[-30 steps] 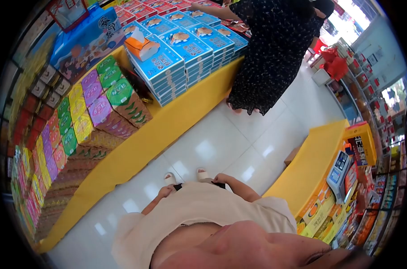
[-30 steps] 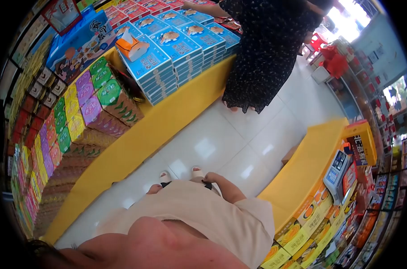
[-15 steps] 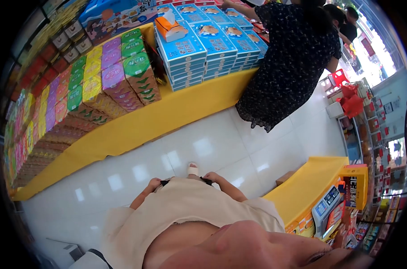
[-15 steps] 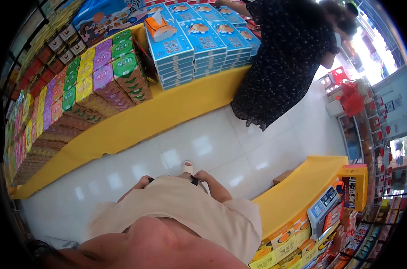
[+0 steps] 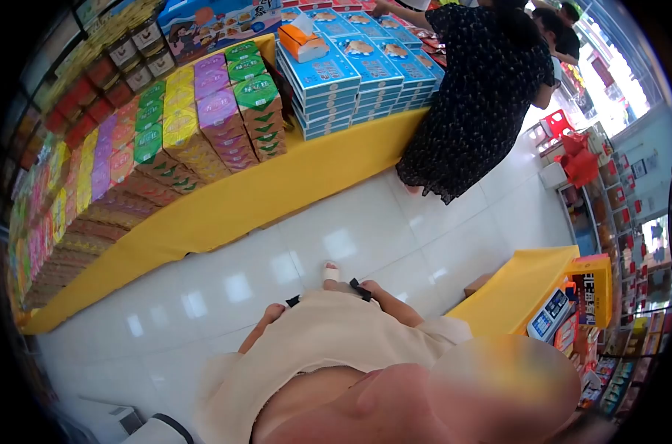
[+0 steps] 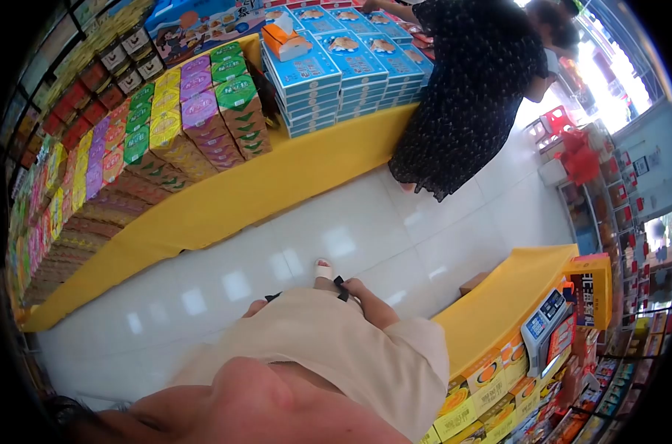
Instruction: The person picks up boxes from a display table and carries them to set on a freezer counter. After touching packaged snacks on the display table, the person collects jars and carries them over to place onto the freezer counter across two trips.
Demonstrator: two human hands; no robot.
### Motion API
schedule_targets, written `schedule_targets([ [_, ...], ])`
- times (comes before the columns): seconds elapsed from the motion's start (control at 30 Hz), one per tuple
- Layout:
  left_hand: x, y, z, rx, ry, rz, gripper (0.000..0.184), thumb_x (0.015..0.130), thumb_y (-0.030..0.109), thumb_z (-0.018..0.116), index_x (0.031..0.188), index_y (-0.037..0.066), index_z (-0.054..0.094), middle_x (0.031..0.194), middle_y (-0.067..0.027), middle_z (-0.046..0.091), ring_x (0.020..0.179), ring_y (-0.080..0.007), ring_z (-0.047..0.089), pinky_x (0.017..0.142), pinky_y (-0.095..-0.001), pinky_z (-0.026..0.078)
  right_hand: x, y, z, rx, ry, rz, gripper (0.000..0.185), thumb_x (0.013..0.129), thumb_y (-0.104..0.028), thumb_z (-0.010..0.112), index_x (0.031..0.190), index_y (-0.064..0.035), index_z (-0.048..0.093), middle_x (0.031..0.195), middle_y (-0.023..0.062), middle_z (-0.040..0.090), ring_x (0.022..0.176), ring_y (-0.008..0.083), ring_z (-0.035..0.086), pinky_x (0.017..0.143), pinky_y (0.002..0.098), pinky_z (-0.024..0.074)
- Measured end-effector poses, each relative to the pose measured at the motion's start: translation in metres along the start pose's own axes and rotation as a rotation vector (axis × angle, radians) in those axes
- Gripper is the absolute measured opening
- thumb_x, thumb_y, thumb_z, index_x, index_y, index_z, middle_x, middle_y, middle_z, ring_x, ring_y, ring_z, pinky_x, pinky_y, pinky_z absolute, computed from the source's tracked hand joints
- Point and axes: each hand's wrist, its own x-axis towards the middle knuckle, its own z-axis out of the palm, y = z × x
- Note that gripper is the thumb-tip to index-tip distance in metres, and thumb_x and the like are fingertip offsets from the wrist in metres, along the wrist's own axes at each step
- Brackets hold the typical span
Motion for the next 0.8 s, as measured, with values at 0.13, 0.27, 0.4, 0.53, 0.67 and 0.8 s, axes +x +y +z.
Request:
schedule_targets([
  [0.13,0.015,-0.051,0.042,0.137,-0.071,0.064,0.032,0.077,0.030,0.047,0.092,0.009,0.066,0.091,-0.0108,0.064,0.091,-0.0255,0.059,0.079,-0.0366,0.045,-0.025,0.005,0.012,0.001,0.054,-0.017,0.027,0.074,-0.030,0.059,0.085,-0.0063,0.067,0.077,0.0106,0.065,0.069,0.0215,0.060,0.067,0.0337,0.0462],
  [0.27,0.006,-0.045,0.037,0.191,-0.151,0.191,0.030,0.076,0.028,0.048,0.087,0.006,0.066,0.090,-0.0130,0.064,0.081,-0.0220,0.063,0.068,-0.0341,0.049,-0.057,0.021,0.014,0.280,0.172,0.121,0.025,0.075,-0.027,0.059,0.087,-0.0066,0.066,0.077,0.0085,0.065,0.069,0.0198,0.060,0.067,0.0330,0.0463],
  [0.4,0.006,-0.043,0.028,-0.171,-0.225,-0.064,0.028,0.079,0.025,0.046,0.087,0.003,0.061,0.086,-0.0131,0.063,0.078,-0.0210,0.062,0.063,-0.0338,0.049,-0.075,0.045,0.022,0.296,0.238,0.228,0.027,0.074,-0.028,0.057,0.087,-0.0058,0.066,0.081,0.0098,0.065,0.077,0.0210,0.061,0.073,0.0323,0.0463],
  [0.53,0.031,-0.034,0.015,-0.421,-0.095,-0.099,0.024,0.076,0.020,0.045,0.076,0.001,0.059,0.072,-0.0103,0.060,0.060,-0.0192,0.059,0.045,-0.0320,0.045,-0.055,0.054,0.015,0.146,0.256,0.246,0.029,0.074,-0.027,0.053,0.085,-0.0044,0.066,0.090,0.0164,0.063,0.088,0.0281,0.060,0.078,0.0334,0.0453],
  [0.67,0.051,-0.026,0.011,-0.385,-0.080,-0.054,0.023,0.076,0.020,0.046,0.076,0.001,0.059,0.072,-0.0105,0.060,0.060,-0.0200,0.060,0.045,-0.0317,0.045,-0.030,0.063,0.001,0.144,0.168,0.237,0.030,0.074,-0.027,0.051,0.087,-0.0046,0.065,0.095,0.0176,0.061,0.094,0.0315,0.057,0.080,0.0352,0.0445],
  [0.8,0.086,-0.007,-0.004,0.088,-0.058,0.232,0.023,0.078,0.022,0.049,0.077,0.005,0.063,0.080,-0.0114,0.063,0.070,-0.0228,0.062,0.055,-0.0351,0.048,0.008,0.031,-0.041,-0.122,0.097,0.166,0.034,0.075,-0.031,0.050,0.095,-0.0068,0.064,0.106,0.0164,0.058,0.102,0.0310,0.053,0.083,0.0368,0.0429],
])
